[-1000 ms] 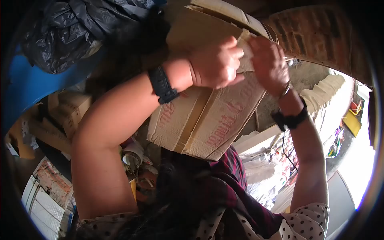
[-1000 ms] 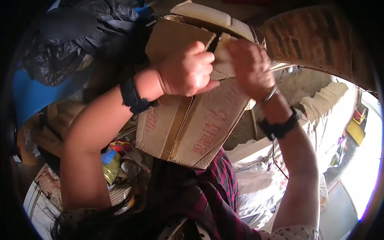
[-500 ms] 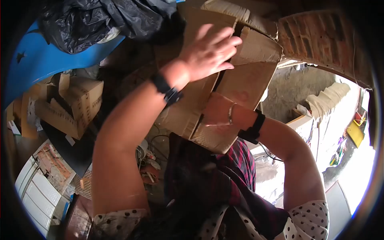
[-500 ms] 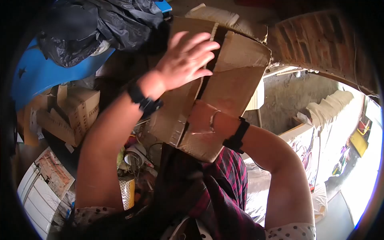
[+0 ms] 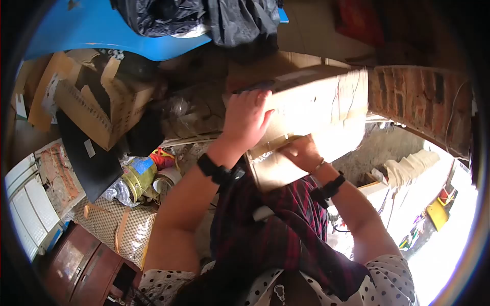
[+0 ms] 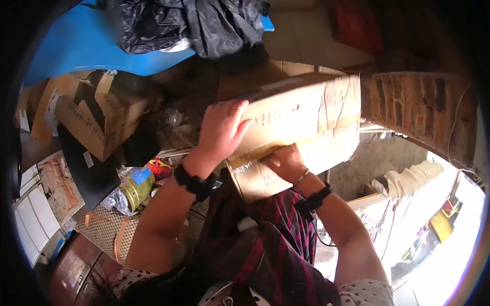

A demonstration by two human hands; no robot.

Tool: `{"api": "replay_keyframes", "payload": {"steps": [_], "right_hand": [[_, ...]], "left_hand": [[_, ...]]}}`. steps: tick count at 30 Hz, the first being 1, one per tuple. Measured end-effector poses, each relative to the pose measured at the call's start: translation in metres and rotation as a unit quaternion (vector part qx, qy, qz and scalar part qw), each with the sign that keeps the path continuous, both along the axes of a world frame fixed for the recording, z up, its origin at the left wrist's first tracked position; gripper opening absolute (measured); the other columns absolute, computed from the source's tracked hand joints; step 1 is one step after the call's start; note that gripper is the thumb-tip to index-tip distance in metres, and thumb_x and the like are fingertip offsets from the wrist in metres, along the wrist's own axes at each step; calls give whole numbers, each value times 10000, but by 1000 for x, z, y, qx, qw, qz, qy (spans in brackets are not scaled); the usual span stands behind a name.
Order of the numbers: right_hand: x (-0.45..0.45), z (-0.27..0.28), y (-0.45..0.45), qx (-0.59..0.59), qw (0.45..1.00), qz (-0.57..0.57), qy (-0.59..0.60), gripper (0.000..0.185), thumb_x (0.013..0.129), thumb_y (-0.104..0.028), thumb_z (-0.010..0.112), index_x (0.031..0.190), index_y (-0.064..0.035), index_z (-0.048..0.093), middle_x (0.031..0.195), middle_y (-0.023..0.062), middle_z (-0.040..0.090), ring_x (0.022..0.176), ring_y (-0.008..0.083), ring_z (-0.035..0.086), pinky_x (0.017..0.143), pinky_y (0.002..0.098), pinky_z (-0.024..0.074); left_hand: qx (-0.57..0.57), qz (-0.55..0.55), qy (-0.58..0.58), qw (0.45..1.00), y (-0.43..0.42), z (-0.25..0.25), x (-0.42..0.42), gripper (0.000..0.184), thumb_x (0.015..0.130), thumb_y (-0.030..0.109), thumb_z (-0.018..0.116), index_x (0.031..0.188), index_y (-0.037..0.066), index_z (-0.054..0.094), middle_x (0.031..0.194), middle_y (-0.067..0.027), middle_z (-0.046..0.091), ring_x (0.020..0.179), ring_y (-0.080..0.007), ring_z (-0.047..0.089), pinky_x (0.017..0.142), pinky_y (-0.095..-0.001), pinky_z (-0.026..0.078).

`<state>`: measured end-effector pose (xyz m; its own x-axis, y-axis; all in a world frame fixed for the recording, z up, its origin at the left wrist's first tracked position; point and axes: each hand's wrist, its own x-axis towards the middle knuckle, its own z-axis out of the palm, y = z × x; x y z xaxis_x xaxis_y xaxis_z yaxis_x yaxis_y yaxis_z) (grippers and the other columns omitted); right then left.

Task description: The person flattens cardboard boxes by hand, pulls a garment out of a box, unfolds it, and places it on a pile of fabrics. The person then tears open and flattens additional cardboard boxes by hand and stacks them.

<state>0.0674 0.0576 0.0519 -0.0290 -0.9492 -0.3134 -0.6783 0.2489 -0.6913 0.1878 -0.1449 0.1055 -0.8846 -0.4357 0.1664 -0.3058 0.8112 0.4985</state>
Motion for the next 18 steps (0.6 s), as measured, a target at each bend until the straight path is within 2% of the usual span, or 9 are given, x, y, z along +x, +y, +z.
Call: {"api": "replay_keyframes", "payload": {"steps": [3, 5, 7, 11, 13, 14, 15, 16, 18], "right_hand": [[34, -27, 5, 28, 995, 47, 87, 516, 778, -553, 590, 984, -88, 677, 920, 118, 666, 938, 297, 607, 842, 448, 426], [42, -9, -14, 142, 988, 45, 42, 511, 742, -536, 641, 960, -75, 686, 893, 134, 677, 878, 307, 624, 837, 466, 438], [50, -5, -10, 105, 993, 14, 46, 470, 721, -526, 640, 852, -78, 683, 810, 114, 671, 798, 305, 629, 741, 448, 456], [78, 39, 0, 59, 979, 63, 183, 191, 729, -348, 638, 750, -158, 625, 721, 36, 617, 761, 198, 610, 682, 360, 417], [82, 55, 19, 23, 989, 39, 144, 145, 727, -280, 635, 757, -145, 593, 742, 24, 588, 775, 196, 588, 670, 355, 416], [87, 61, 44, 25, 989, 39, 142, 145, 727, -280, 635, 757, -145, 593, 742, 24, 588, 775, 196, 588, 670, 355, 416], [88, 66, 76, -69, 986, 51, 141, 144, 721, -265, 639, 756, -140, 576, 746, 24, 575, 760, 204, 574, 667, 358, 421], [86, 70, 95, -157, 976, 62, 141, 147, 716, -249, 642, 755, -134, 559, 751, 24, 562, 744, 212, 561, 665, 361, 426], [71, 87, 93, -66, 990, 58, 109, 150, 713, -253, 637, 766, -134, 564, 755, 24, 560, 764, 222, 565, 672, 366, 436]], "left_hand": [[-46, 20, -76, 996, 16, -37, 4, 472, 786, 292, 646, 1169, 46, 522, 1068, -94, 570, 955, -252, 523, 778, -422, 388], [-88, 34, -60, 994, 26, -63, 17, 509, 799, 349, 626, 1189, 43, 509, 1077, -100, 556, 965, -251, 510, 796, -429, 378], [-95, 74, -93, 988, 29, -83, 28, 543, 796, 390, 624, 1195, 39, 512, 1052, -86, 552, 969, -254, 502, 831, -423, 366], [-90, 64, -139, 984, 37, -102, 30, 557, 808, 404, 616, 1220, 50, 493, 1059, -91, 548, 989, -261, 502, 860, -438, 368], [-102, 64, -139, 983, 31, -107, 33, 541, 826, 387, 606, 1234, 56, 479, 1080, -104, 552, 1037, -281, 501, 881, -449, 371], [12, 56, -185, 981, 13, -109, 42, 532, 828, 370, 609, 1240, 61, 475, 1099, -115, 552, 1054, -296, 500, 895, -453, 369], [126, 45, -225, 965, -4, -112, 52, 524, 831, 354, 611, 1246, 65, 470, 1117, -126, 553, 1071, -311, 500, 909, -456, 368], [114, 55, -200, 972, -15, -129, 73, 529, 820, 331, 628, 1248, 66, 465, 1125, -135, 554, 1068, -325, 504, 904, -459, 379], [115, 60, -180, 975, -13, -140, 88, 535, 809, 309, 645, 1250, 67, 460, 1133, -144, 556, 1065, -338, 507, 898, -461, 390]]}}
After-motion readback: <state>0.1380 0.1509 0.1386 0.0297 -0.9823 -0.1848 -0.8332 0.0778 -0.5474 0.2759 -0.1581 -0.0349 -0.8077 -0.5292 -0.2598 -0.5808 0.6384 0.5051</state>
